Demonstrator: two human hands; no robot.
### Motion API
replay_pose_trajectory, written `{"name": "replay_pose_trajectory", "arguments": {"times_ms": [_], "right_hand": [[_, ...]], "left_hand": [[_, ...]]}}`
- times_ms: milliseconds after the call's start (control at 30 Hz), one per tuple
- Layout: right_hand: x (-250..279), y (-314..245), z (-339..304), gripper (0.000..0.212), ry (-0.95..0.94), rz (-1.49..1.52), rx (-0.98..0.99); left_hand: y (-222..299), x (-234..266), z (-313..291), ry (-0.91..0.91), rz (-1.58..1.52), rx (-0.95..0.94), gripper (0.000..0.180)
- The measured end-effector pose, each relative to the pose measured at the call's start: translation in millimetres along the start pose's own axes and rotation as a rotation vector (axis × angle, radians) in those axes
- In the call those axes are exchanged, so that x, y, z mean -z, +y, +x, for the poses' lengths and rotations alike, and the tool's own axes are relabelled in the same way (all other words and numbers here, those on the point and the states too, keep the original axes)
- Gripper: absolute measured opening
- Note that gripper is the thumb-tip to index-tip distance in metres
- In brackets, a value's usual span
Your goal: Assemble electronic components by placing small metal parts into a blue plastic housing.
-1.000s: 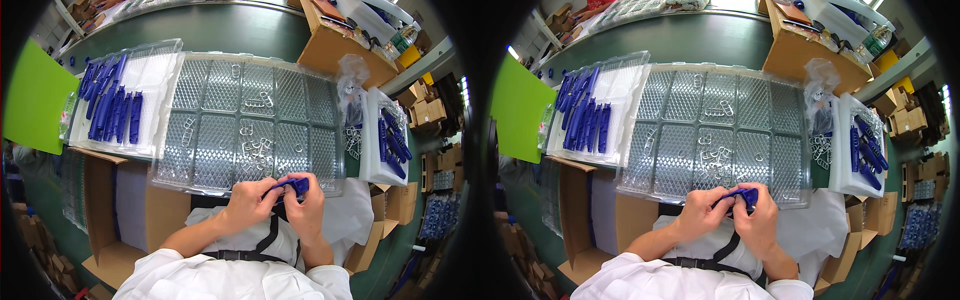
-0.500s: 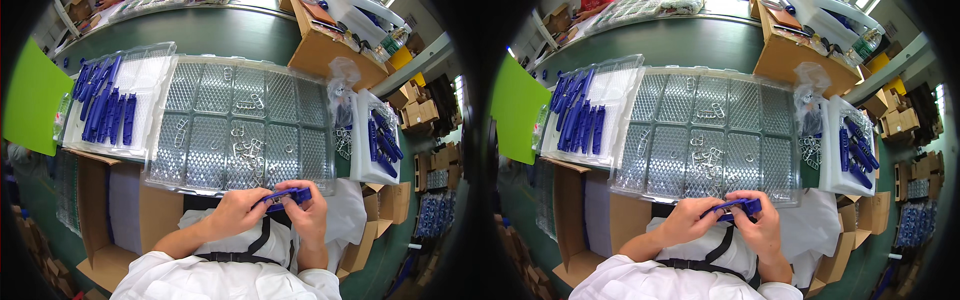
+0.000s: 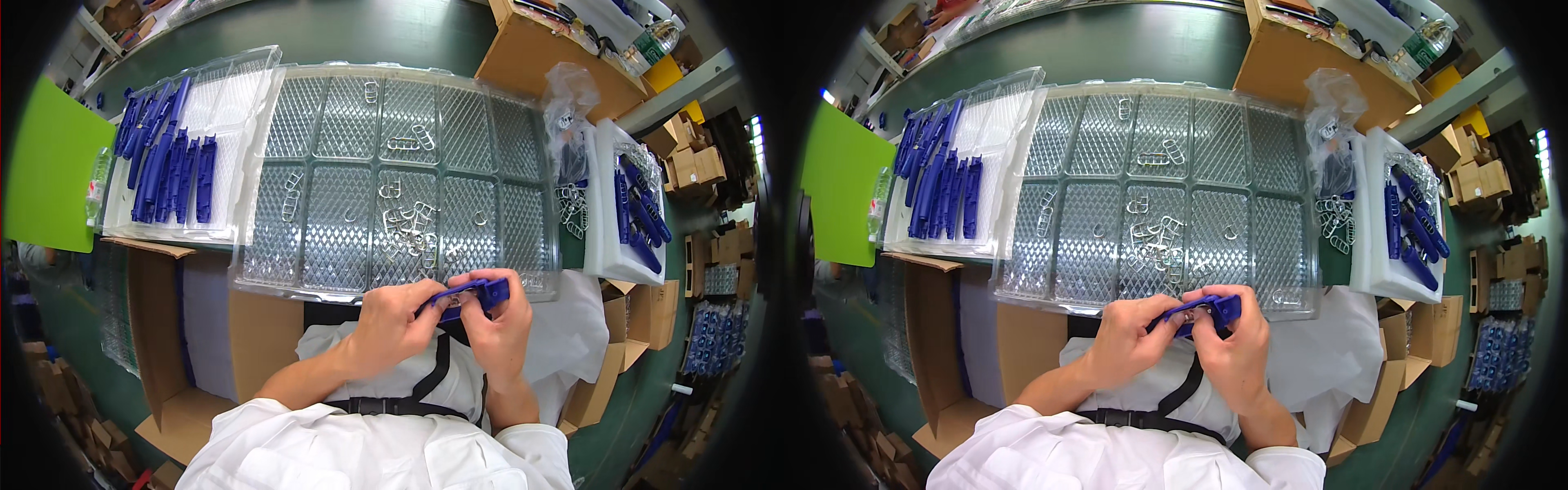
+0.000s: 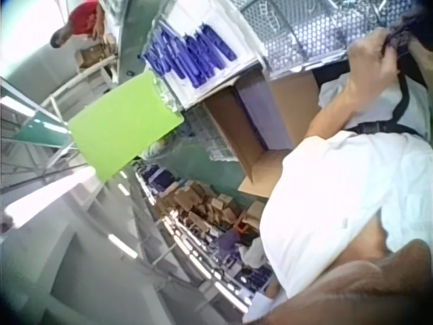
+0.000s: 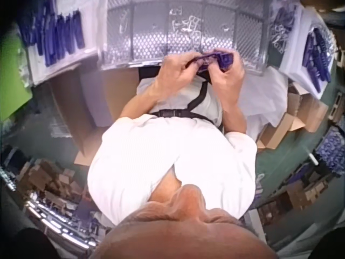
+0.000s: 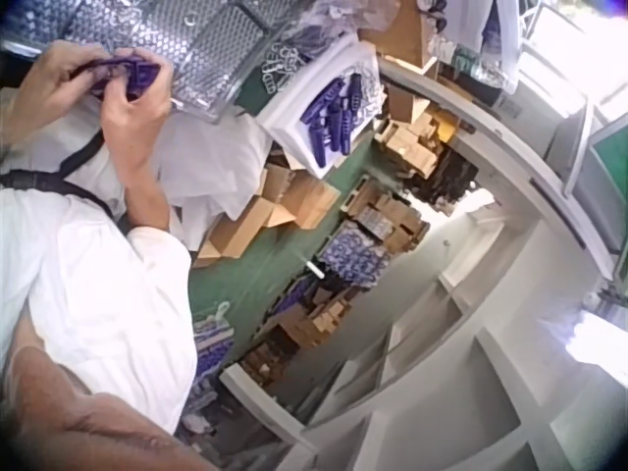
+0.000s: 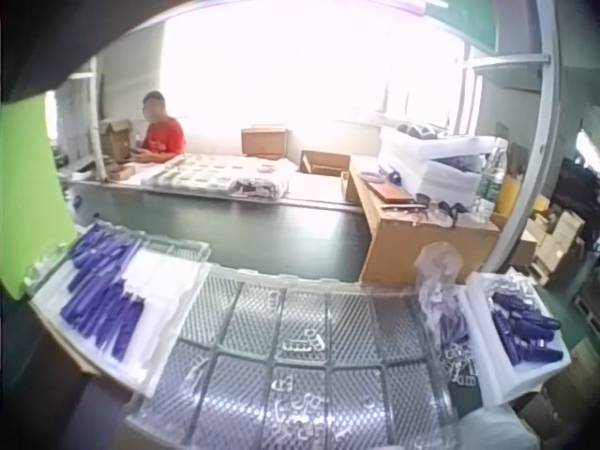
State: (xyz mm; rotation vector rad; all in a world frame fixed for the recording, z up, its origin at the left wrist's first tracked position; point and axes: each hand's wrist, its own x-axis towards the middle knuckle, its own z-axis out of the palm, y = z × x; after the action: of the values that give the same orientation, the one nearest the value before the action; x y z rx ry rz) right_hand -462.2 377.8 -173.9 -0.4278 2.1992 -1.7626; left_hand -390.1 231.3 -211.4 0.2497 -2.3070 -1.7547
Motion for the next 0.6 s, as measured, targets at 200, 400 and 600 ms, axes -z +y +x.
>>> {"name": "replay_pose_trajectory", "arguments": {"times_ms": [200, 400, 600], "right_hand": [[-3, 18, 19, 0.022, -0.051, -0.044, -0.014], [-2, 21, 25, 0.019, -0.150, 0.235, -0.093], [9, 13, 8, 0.020, -0.156, 0.368, -0.171]], "left_hand": [[-14, -4, 4, 0.134, 0.174, -0.110, 0.015], [-2, 8, -1, 0.184, 0.289, -0.133, 0.015], [14, 38, -5, -0.224, 0.002, 0.040, 0.032]]}}
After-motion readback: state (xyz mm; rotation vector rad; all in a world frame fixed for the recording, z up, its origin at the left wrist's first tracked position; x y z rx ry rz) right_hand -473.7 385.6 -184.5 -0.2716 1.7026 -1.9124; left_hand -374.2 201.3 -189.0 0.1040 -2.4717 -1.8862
